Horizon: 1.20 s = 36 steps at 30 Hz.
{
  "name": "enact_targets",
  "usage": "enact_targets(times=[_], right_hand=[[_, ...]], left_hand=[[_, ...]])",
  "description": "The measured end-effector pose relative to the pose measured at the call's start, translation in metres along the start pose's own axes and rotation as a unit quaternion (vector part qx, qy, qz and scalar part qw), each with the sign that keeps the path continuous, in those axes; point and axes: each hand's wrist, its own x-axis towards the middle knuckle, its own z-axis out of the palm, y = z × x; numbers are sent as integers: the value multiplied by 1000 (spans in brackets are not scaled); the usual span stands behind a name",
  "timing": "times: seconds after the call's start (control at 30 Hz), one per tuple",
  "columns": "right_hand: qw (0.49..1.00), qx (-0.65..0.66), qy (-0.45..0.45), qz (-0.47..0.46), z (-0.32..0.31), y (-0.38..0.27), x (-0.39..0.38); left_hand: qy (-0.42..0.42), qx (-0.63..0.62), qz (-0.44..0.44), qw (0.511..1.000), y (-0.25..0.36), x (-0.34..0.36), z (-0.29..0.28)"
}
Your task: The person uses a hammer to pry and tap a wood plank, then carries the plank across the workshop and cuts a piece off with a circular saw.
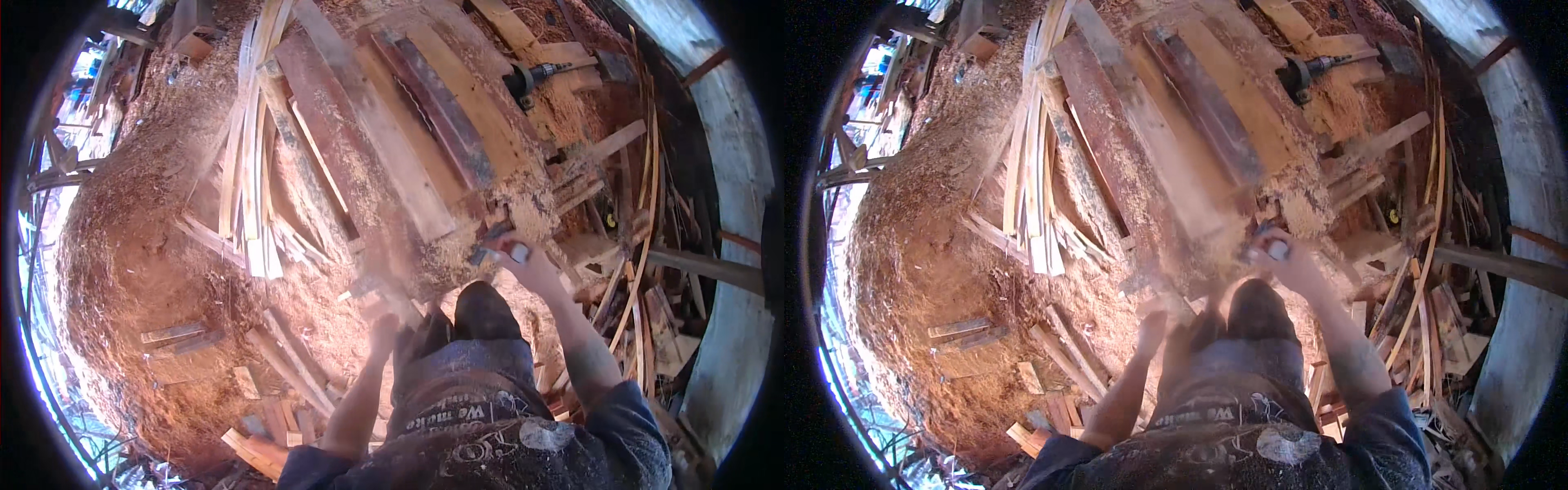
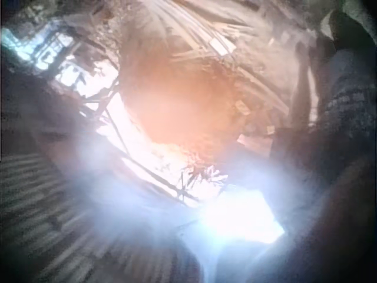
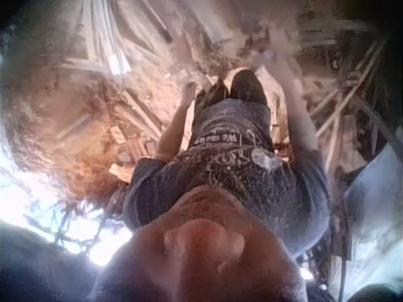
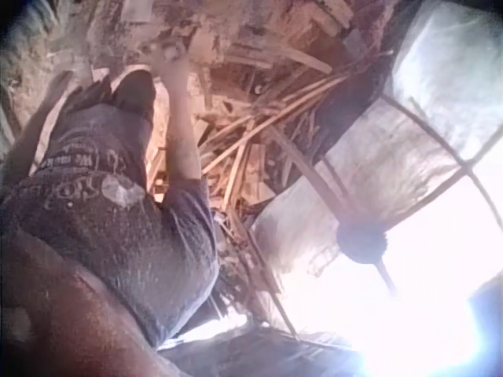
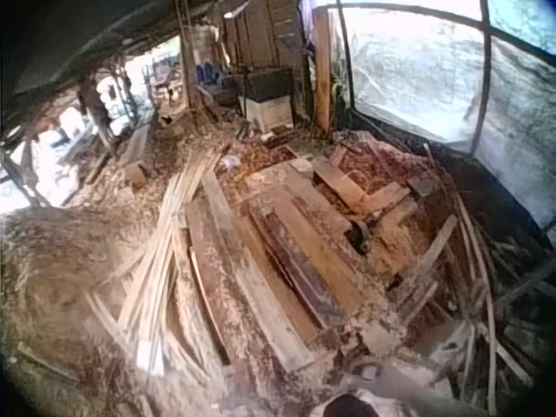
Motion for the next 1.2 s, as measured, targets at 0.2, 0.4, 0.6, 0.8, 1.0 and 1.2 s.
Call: enact_targets(times=[0.2,0.4,0.6,0.8,1.0,1.2], right_hand=[[941,-190,279,-29,42,-2,50],[959,185,214,14,31,-11,91],[996,73,35,-44,44,-118,150],[943,-252,-76,-204,104,-111,258],[912,-301,-134,-245,151,-120,266],[915,-285,-165,-231,179,-73,281]], left_hand=[[99,-21,46,994,100,112,7],[237,95,145,956,197,160,24],[32,-241,28,970,208,160,19],[20,-534,-26,845,240,151,42],[42,-508,-130,850,226,145,36],[85,-475,-138,865,270,133,41]])
